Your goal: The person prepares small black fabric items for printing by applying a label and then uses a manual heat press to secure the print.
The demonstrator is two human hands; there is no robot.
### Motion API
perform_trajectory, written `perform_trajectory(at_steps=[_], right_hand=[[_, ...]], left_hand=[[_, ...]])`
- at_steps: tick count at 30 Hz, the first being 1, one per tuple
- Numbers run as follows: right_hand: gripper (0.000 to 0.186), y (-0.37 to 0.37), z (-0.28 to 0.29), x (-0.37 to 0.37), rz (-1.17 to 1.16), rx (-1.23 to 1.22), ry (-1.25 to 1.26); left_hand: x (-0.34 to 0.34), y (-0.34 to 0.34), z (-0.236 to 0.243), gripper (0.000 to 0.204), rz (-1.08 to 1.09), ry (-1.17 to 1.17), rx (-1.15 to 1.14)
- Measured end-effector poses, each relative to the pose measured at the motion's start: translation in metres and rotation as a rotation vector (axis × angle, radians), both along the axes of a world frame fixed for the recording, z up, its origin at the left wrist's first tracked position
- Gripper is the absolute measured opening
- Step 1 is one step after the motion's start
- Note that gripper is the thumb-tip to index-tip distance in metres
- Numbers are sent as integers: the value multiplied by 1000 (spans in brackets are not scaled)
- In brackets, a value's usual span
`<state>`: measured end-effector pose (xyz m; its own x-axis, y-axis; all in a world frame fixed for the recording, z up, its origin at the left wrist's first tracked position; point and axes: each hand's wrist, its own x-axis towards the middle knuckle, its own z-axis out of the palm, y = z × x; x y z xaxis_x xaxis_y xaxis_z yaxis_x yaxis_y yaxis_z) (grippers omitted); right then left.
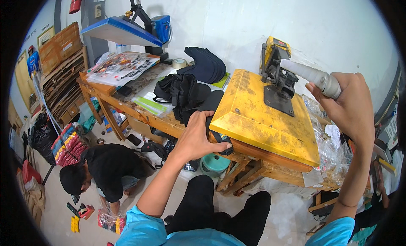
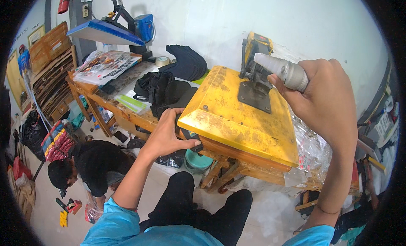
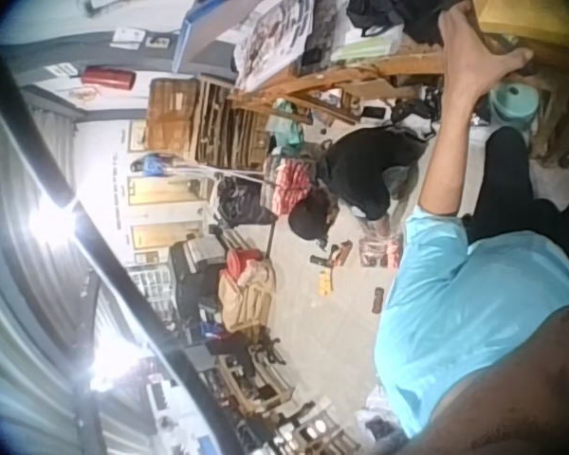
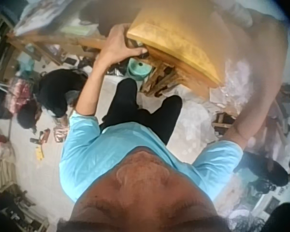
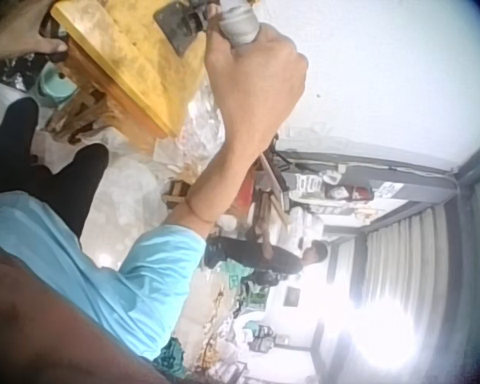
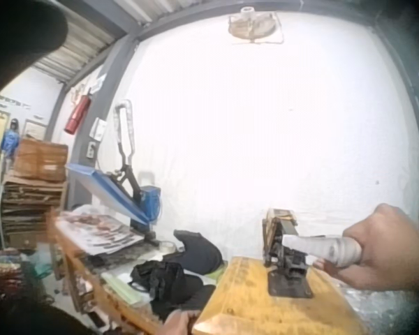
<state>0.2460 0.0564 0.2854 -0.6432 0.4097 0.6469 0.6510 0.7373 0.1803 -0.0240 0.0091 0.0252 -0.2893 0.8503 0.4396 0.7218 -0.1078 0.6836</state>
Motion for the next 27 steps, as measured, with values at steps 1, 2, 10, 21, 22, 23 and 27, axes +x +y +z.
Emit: perform_trajectory(at_steps=[1, 2, 10, 21, 22, 23, 27], right_hand=[[38, 4, 4, -1, -37, -59, -19], [38, 7, 9, -2, -75, -117, -39], [39, 10, -9, 3, -97, 112, 23], [39, 9, 1, 3, -73, -32, 22], [39, 15, 2, 6, -77, -16, 22], [39, 20, 3, 9, -81, 1, 22], [37, 26, 11, 11, -56, 8, 24]], left_hand=[[0, 0, 0, 111, 0, 2, 0], [-1, 0, 1, 112, 4, 3, -11], [-1, 2, 0, 113, -5, 15, -14], [-2, -1, -2, 113, 5, 16, -1], [-2, 0, -3, 113, 5, 23, 1], [-1, 0, -3, 111, 1, 19, 3], [-2, 0, -1, 112, -14, 13, 6]])
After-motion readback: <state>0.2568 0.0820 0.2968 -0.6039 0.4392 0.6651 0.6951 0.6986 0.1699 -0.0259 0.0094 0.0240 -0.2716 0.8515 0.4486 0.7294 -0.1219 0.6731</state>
